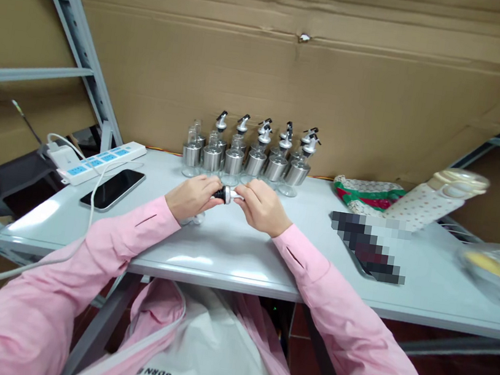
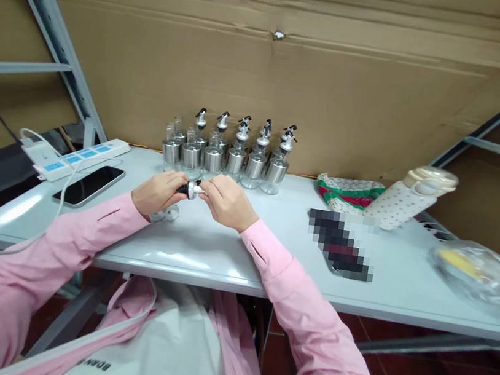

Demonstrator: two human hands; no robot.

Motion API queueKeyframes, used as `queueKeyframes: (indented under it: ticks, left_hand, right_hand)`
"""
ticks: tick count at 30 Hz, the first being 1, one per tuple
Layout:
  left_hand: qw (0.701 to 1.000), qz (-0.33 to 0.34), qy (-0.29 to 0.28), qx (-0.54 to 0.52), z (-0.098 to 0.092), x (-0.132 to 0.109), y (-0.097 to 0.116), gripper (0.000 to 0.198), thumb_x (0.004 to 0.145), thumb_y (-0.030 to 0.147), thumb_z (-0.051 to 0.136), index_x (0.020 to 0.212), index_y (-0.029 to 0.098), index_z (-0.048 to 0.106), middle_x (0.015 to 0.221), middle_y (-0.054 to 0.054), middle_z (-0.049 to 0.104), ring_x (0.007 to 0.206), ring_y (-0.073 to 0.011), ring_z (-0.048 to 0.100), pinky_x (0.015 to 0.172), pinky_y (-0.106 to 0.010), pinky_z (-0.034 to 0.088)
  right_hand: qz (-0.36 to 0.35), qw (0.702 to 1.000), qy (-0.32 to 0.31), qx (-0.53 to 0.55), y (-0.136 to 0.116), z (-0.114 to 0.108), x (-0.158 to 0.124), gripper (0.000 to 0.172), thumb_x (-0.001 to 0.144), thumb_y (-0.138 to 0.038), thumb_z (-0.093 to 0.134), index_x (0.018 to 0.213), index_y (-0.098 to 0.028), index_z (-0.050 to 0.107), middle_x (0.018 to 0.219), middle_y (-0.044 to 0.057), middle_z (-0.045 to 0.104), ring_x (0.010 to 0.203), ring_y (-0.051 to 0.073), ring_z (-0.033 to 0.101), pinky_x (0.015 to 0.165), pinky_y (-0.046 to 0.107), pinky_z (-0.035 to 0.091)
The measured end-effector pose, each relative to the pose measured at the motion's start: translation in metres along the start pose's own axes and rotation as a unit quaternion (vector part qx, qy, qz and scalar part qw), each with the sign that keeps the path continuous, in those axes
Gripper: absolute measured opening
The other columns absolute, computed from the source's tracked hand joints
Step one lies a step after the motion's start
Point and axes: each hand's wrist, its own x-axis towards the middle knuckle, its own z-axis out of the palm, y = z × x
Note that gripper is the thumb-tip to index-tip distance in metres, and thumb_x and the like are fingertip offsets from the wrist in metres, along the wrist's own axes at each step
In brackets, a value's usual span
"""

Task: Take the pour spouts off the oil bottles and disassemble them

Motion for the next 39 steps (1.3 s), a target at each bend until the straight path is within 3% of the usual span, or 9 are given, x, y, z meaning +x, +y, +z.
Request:
queueKeyframes:
  ticks: [7, 11, 13, 19, 22, 26, 31, 33, 39]
  left_hand:
    - [0.99, 0.091, 0.043, 0.099, -0.002, -0.004, -0.007, 0.042, 0.093, 0.043, 0.023, 0.084, 0.014, 0.053, 0.087, -0.01, 0.061, 0.075, -0.0162, 0.055, 0.068, -0.029, 0.043]
    - [0.985, 0.096, 0.085, 0.117, -0.003, -0.007, -0.013, 0.038, 0.093, 0.041, 0.028, 0.087, 0.015, 0.054, 0.09, -0.01, 0.063, 0.078, -0.0158, 0.057, 0.069, -0.028, 0.045]
    - [0.985, 0.074, 0.09, 0.124, -0.002, -0.01, -0.017, 0.041, 0.093, 0.043, 0.025, 0.09, 0.015, 0.055, 0.091, -0.01, 0.063, 0.078, -0.0159, 0.058, 0.07, -0.029, 0.045]
    - [0.985, 0.032, 0.094, 0.141, 0.004, -0.018, -0.03, 0.038, 0.094, 0.039, 0.025, 0.099, 0.017, 0.056, 0.095, -0.01, 0.063, 0.077, -0.0153, 0.058, 0.072, -0.029, 0.045]
    - [0.988, 0.007, 0.094, 0.123, 0.007, -0.018, -0.038, 0.031, 0.093, 0.034, 0.03, 0.1, 0.018, 0.056, 0.098, -0.01, 0.063, 0.082, -0.016, 0.059, 0.074, -0.03, 0.043]
    - [0.988, -0.025, 0.084, 0.123, 0.009, -0.017, -0.045, 0.033, 0.093, 0.034, 0.028, 0.099, 0.017, 0.056, 0.097, -0.011, 0.064, 0.087, -0.0185, 0.058, 0.079, -0.036, 0.039]
    - [0.986, -0.011, 0.074, 0.152, 0.002, -0.014, -0.044, 0.032, 0.093, 0.035, 0.029, 0.101, 0.017, 0.054, 0.098, -0.01, 0.064, 0.087, -0.0198, 0.056, 0.082, -0.039, 0.032]
    - [0.988, -0.019, 0.069, 0.136, 0.0, -0.014, -0.044, 0.034, 0.093, 0.036, 0.026, 0.099, 0.016, 0.054, 0.096, -0.01, 0.063, 0.085, -0.0194, 0.055, 0.083, -0.039, 0.031]
    - [0.973, -0.208, -0.011, 0.103, 0.003, -0.02, -0.063, 0.035, 0.091, 0.038, 0.027, 0.079, 0.015, 0.051, 0.077, -0.004, 0.058, 0.071, -0.0167, 0.05, 0.079, -0.037, 0.032]
  right_hand:
    - [0.035, 0.998, -0.044, 0.038, -0.002, 0.003, -0.002, 0.036, 0.093, -0.034, 0.027, 0.081, -0.014, 0.055, 0.068, 0.006, 0.052, 0.061, 0.016, 0.042, 0.058, 0.029, 0.031]
    - [0.204, 0.941, -0.073, 0.259, -0.013, 0.006, 0.004, 0.041, 0.092, -0.044, 0.028, 0.069, -0.017, 0.049, 0.059, 0.0, 0.046, 0.054, 0.011, 0.039, 0.054, 0.026, 0.03]
    - [0.308, 0.845, -0.089, 0.427, -0.017, 0.01, 0.011, 0.044, 0.088, -0.051, 0.033, 0.061, -0.018, 0.041, 0.053, -0.004, 0.038, 0.048, 0.009, 0.035, 0.05, 0.024, 0.029]
    - [0.47, 0.448, -0.197, 0.735, -0.008, 0.02, 0.027, 0.043, 0.087, -0.048, 0.036, 0.055, -0.021, 0.022, 0.044, -0.011, 0.016, 0.036, 0.005, 0.014, 0.045, 0.023, 0.034]
    - [0.498, 0.381, -0.212, 0.749, -0.003, 0.027, 0.031, 0.043, 0.088, -0.045, 0.035, 0.055, -0.021, 0.021, 0.043, -0.012, 0.014, 0.036, 0.004, 0.013, 0.051, 0.024, 0.04]
    - [0.488, 0.503, -0.116, 0.704, -0.011, 0.038, 0.029, 0.039, 0.081, -0.052, 0.047, 0.063, -0.019, 0.036, 0.051, -0.01, 0.027, 0.042, 0.005, 0.025, 0.051, 0.023, 0.036]
    - [0.363, 0.83, -0.072, 0.416, -0.014, 0.042, 0.022, 0.041, 0.089, -0.05, 0.032, 0.064, -0.018, 0.04, 0.056, -0.004, 0.04, 0.052, 0.009, 0.04, 0.057, 0.025, 0.034]
    - [0.287, 0.921, -0.07, 0.252, -0.008, 0.04, 0.02, 0.038, 0.091, -0.046, 0.031, 0.07, -0.018, 0.046, 0.064, 0.0, 0.049, 0.059, 0.012, 0.045, 0.06, 0.026, 0.034]
    - [0.202, 0.977, -0.003, 0.067, 0.008, 0.033, 0.013, 0.028, 0.094, -0.027, 0.03, 0.104, -0.015, 0.053, 0.091, 0.01, 0.057, 0.084, 0.018, 0.053, 0.072, 0.029, 0.04]
